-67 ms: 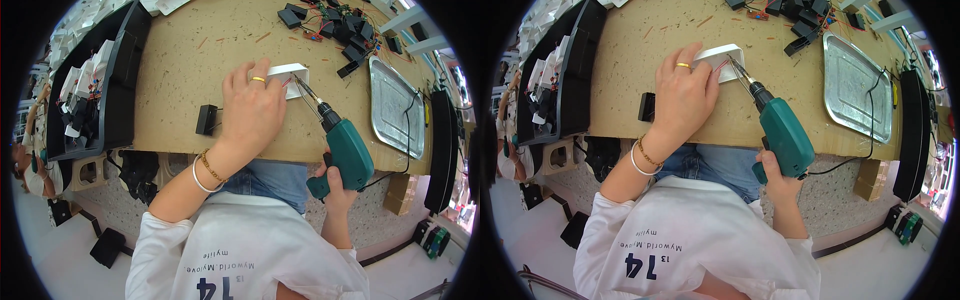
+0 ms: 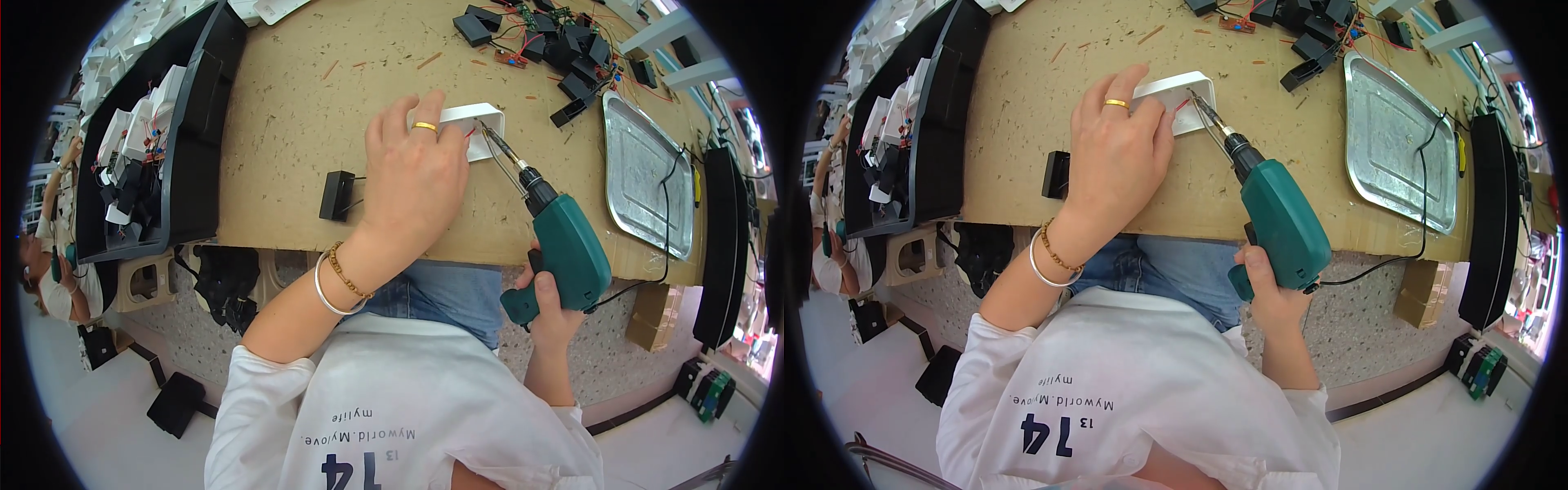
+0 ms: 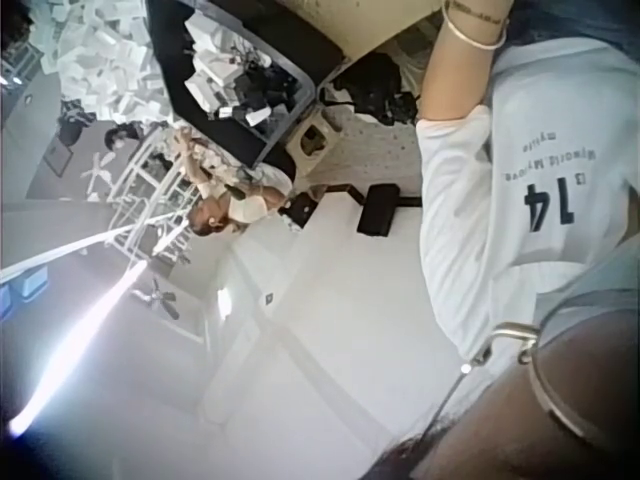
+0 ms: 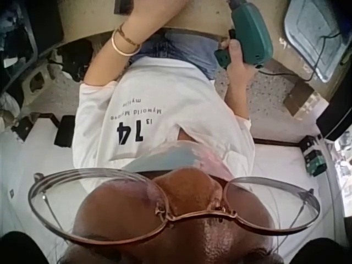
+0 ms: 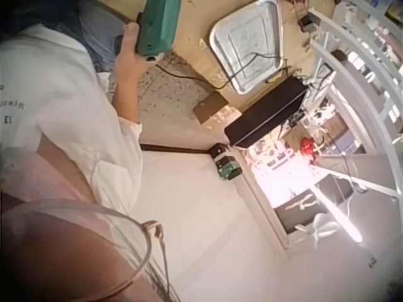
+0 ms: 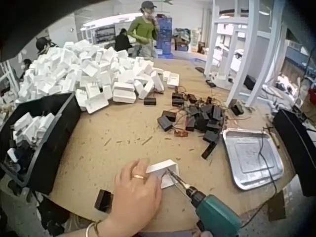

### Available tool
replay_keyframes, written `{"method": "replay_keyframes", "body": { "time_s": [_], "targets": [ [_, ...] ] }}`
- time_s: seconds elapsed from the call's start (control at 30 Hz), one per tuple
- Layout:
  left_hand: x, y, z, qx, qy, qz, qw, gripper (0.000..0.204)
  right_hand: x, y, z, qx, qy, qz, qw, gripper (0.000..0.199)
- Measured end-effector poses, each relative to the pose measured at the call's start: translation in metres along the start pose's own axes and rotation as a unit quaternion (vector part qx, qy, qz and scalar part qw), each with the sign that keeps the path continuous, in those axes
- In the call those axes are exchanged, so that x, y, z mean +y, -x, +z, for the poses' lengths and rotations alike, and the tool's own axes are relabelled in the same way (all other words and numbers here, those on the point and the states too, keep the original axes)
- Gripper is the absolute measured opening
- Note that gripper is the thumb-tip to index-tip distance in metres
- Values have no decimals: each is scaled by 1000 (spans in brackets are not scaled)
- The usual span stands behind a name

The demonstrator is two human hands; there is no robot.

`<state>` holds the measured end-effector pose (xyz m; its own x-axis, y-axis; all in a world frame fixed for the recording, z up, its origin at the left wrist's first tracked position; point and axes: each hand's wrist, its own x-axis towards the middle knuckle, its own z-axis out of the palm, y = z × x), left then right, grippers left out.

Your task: Soldering wires to electronic components inside small white plastic housings at a factory manual workstation.

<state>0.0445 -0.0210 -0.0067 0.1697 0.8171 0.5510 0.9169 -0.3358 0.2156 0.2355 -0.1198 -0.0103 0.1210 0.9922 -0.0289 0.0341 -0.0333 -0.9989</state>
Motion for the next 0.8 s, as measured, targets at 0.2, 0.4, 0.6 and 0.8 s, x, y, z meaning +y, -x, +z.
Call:
{"method": "replay_keyframes", "body": {
  "time_s": [0.2, 0.4, 0.6, 0.8],
  "targets": [
    [1, -1, -6, -13, 29, -6, 999, 16, 0, 0, -1, 4, -1, 5, 1000, 41],
    [-2, 1, 2, 30, 70, -6, 997, 12, 1, -1, -1, 0, -7, 5, 1000, 41],
    [-2, -3, 9, 46, 72, 17, 996, 11, 0, -1, 0, 0, -7, 0, 1000, 41],
    [0, -7, 17, 42, 68, 15, 997, 13, 2, -1, 0, 4, -10, -1, 1000, 40]
  ]
}}
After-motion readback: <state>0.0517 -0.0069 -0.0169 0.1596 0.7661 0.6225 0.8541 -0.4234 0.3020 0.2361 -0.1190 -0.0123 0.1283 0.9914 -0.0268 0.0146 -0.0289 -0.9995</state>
